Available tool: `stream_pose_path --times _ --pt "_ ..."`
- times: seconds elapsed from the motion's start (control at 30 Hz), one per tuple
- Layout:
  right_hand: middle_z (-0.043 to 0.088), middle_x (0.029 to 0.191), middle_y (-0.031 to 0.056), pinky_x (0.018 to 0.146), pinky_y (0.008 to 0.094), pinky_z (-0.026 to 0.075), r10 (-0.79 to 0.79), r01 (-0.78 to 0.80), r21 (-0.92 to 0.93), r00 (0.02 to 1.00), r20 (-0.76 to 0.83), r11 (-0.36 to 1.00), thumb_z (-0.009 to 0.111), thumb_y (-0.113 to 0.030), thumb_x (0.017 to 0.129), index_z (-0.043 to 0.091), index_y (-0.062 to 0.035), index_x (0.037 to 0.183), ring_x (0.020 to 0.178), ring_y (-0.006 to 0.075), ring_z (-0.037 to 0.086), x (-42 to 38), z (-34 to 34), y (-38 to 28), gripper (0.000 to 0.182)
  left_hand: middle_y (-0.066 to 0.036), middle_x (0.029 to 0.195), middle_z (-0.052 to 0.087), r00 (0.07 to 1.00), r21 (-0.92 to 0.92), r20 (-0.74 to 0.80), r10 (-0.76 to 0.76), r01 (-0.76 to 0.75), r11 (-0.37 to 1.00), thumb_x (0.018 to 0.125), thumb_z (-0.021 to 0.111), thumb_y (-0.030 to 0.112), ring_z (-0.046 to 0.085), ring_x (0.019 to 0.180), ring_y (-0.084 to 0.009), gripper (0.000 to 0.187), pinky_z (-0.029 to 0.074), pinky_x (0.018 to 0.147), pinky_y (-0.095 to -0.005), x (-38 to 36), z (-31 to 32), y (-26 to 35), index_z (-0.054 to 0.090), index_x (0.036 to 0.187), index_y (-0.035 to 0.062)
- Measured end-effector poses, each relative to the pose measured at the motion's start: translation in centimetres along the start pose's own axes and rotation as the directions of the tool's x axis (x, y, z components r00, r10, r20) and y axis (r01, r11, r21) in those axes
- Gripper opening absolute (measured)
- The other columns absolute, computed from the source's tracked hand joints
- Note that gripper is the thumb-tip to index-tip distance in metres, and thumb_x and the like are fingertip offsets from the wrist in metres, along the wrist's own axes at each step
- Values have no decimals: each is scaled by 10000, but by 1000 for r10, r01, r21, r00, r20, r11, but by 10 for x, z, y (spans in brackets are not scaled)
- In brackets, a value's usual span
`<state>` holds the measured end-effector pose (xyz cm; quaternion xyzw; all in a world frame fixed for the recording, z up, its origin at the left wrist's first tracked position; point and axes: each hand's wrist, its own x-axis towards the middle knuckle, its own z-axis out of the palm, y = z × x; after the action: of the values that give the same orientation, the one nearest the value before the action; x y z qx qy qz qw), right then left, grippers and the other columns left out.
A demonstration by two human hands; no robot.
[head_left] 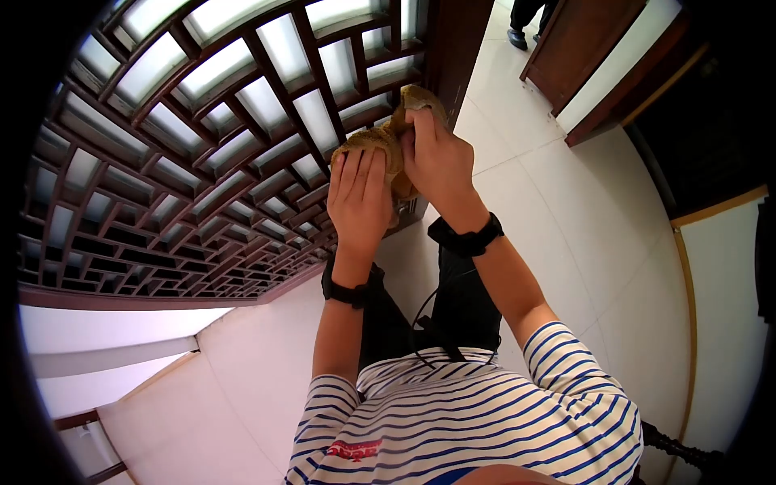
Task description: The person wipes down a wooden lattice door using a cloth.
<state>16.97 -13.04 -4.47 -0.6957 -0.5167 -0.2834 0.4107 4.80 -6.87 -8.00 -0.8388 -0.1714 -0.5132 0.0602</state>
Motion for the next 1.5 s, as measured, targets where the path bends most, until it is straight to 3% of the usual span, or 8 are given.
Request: stream_pose_path --times 0.27,0.57,0.73,0.93,1.0,1.07,1.23,1.5 --pt "639 817 90 476 362 486 124 -114 193 992 -40 975 645 -75 801 540 -85 970 593 299 630 -42 25 10 199 -120 1034 664 999 -34 41 5 -4 999 787 592 0 616 1048 -281 283 442 1009 -431 -21 7 -9 631 1067 1" --pt "633 728 100 480 388 484 159 -160 24 987 29 987 608 -54 798 509 -83 918 585 311 630 -28 14 -3 159 -117 1035 661 999 -68 35 -35 38 997 781 587 -5 612 1051 -280 302 433 1017 -441 -28 5 -5 625 1080 4" --pt "603 724 117 547 425 488 185 -203 325 979 85 924 579 -17 791 490 -81 907 624 369 604 -29 21 -26 159 -189 1063 649 990 -145 74 -116 126 981 809 564 6 596 1086 -338 329 420 1024 -466 -37 2 -2 603 1135 -25" --pt "590 674 103 521 298 468 234 -300 403 950 207 864 605 -6 825 486 -62 924 552 212 616 -43 6 -22 165 -212 1086 643 950 -192 175 -258 291 937 849 569 31 611 1043 -354 295 461 964 -460 -61 -14 12 595 1133 -47" --pt "583 648 88 510 279 455 253 -335 452 939 233 827 621 -18 833 494 -60 931 532 158 602 -57 5 -24 166 -237 1081 637 739 -338 392 -547 669 662 900 536 59 615 1004 -390 297 487 906 -447 -73 -18 19 573 1168 -62" --pt "591 653 73 505 261 448 216 -322 511 942 257 797 635 -23 837 518 -55 966 520 116 572 -78 8 -26 178 -243 1076 636 709 -349 425 -563 702 621 918 519 69 616 991 -398 299 492 885 -430 -80 -22 24 567 1184 -57" --pt "637 795 118 567 347 493 221 -318 456 941 255 831 630 -56 837 576 -102 1080 646 277 640 -104 1 -16 254 -215 1077 645 638 -380 481 -602 770 513 956 477 77 644 966 -346 286 499 843 -374 -82 -39 29 560 1209 -28" --pt "562 1220 195 923 371 481 214 -254 489 967 138 834 687 7 783 479 -28 1340 1090 343 576 -85 -26 3 595 -14 914 566 605 -630 627 -490 764 137 996 439 114 488 819 -99 185 401 763 -227 -38 -58 22 568 1074 7"
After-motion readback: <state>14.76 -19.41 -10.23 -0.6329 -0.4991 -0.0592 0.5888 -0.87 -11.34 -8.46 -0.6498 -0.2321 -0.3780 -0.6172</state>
